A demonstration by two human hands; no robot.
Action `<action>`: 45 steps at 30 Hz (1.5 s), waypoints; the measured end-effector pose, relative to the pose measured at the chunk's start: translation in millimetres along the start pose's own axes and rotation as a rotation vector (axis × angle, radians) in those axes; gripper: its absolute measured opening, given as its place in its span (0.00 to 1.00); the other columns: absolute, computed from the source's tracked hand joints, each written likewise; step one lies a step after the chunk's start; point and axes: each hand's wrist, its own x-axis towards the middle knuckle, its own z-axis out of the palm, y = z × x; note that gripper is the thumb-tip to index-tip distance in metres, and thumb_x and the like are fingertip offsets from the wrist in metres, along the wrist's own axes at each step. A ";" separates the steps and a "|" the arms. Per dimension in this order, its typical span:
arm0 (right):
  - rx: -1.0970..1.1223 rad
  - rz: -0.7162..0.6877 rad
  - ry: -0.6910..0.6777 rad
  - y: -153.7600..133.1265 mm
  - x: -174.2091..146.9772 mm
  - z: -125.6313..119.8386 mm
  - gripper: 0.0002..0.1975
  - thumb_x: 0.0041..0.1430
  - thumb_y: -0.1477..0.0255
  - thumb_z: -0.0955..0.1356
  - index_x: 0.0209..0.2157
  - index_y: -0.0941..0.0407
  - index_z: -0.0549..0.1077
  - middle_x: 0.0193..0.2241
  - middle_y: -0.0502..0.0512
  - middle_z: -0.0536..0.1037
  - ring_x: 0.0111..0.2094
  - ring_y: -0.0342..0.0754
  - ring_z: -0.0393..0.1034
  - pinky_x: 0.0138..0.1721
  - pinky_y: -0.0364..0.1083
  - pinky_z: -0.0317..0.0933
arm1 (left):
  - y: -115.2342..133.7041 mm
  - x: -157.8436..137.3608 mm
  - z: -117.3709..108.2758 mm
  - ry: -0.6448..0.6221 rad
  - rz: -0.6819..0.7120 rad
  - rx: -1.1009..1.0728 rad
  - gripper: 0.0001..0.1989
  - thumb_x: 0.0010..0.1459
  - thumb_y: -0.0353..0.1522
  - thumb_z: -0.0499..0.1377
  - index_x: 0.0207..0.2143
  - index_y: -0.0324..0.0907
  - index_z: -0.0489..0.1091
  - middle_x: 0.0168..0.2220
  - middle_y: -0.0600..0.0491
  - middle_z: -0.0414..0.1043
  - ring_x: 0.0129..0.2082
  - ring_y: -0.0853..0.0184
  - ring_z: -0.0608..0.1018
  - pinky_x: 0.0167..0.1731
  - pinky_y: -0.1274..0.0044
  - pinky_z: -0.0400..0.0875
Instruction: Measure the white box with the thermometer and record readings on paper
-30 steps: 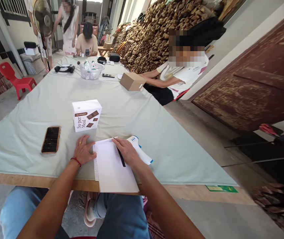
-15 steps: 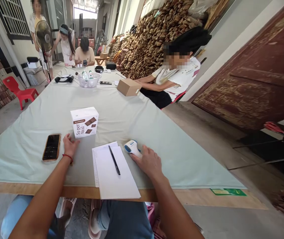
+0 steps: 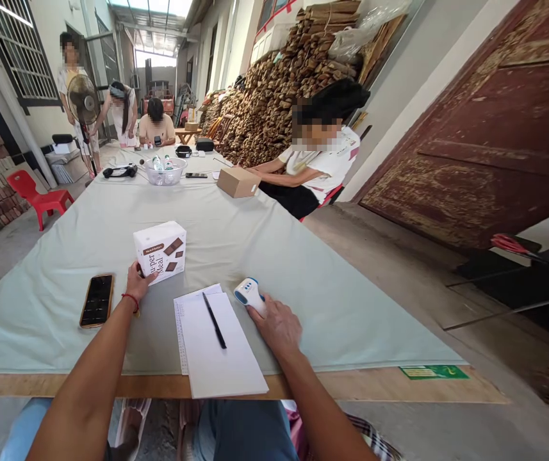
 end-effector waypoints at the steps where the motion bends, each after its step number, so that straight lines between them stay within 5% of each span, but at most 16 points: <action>1: 0.004 0.001 -0.002 -0.2 0.2 -0.2 0.22 0.62 0.61 0.65 0.53 0.59 0.68 0.42 0.63 0.78 0.44 0.56 0.70 0.40 0.48 0.56 | 3.6 -4.2 -0.4 -0.026 -0.022 -0.038 0.31 0.37 0.39 0.73 0.44 0.39 0.69 0.47 0.43 0.74 0.48 0.57 0.74 0.49 0.66 0.68; 7: 0.057 0.013 -0.015 -0.8 -0.5 -1.7 0.23 0.62 0.61 0.65 0.54 0.59 0.68 0.42 0.63 0.77 0.44 0.57 0.70 0.41 0.49 0.58 | 16.4 -34.7 -3.1 -0.143 -0.113 -0.134 0.32 0.48 0.54 0.62 0.44 0.38 0.73 0.42 0.45 0.78 0.45 0.55 0.77 0.47 0.67 0.69; 11: 0.251 0.081 -0.057 1.6 3.4 -2.8 0.23 0.60 0.60 0.64 0.53 0.58 0.70 0.43 0.64 0.77 0.46 0.58 0.69 0.43 0.51 0.59 | 12.0 -54.1 -4.1 -0.128 -0.001 0.015 0.31 0.56 0.55 0.54 0.45 0.38 0.73 0.44 0.45 0.77 0.46 0.54 0.76 0.48 0.65 0.68; 18: 1.310 0.379 0.066 -41.2 -3.0 -28.3 0.25 0.48 0.50 0.69 0.39 0.55 0.72 0.30 0.51 0.76 0.32 0.49 0.68 0.34 0.47 0.61 | 6.2 -71.4 1.3 -0.026 0.220 0.184 0.24 0.63 0.46 0.50 0.54 0.42 0.67 0.52 0.45 0.72 0.52 0.57 0.72 0.54 0.65 0.64; 23: 1.901 0.297 -0.243 -111.0 -19.7 -70.8 0.19 0.45 0.54 0.73 0.29 0.55 0.70 0.23 0.48 0.71 0.23 0.42 0.62 0.26 0.43 0.58 | 3.1 -71.1 0.6 -0.008 0.171 0.214 0.23 0.61 0.46 0.54 0.53 0.42 0.68 0.50 0.46 0.72 0.51 0.57 0.72 0.53 0.66 0.64; 31: 1.828 0.174 -0.365 -181.3 -17.3 -81.1 0.12 0.47 0.62 0.71 0.26 0.54 0.66 0.18 0.43 0.68 0.20 0.40 0.58 0.25 0.42 0.54 | 6.2 -71.0 -0.3 -0.018 0.180 0.223 0.20 0.60 0.46 0.54 0.47 0.43 0.70 0.42 0.47 0.73 0.45 0.58 0.73 0.48 0.67 0.65; 39: 1.703 0.218 -0.356 -192.2 -5.4 -62.2 0.21 0.45 0.51 0.71 0.24 0.54 0.66 0.16 0.44 0.66 0.19 0.41 0.57 0.22 0.43 0.53 | 4.5 -71.6 0.8 -0.050 0.184 0.239 0.17 0.57 0.43 0.58 0.45 0.43 0.72 0.39 0.48 0.72 0.43 0.58 0.72 0.45 0.68 0.67; 45: 1.665 0.232 -0.356 -192.7 -2.1 -64.6 0.20 0.45 0.53 0.72 0.21 0.54 0.65 0.15 0.44 0.65 0.19 0.40 0.57 0.23 0.43 0.53 | 1.4 -73.5 1.7 -0.064 0.183 0.192 0.21 0.59 0.45 0.57 0.49 0.44 0.70 0.41 0.48 0.71 0.45 0.58 0.72 0.47 0.67 0.67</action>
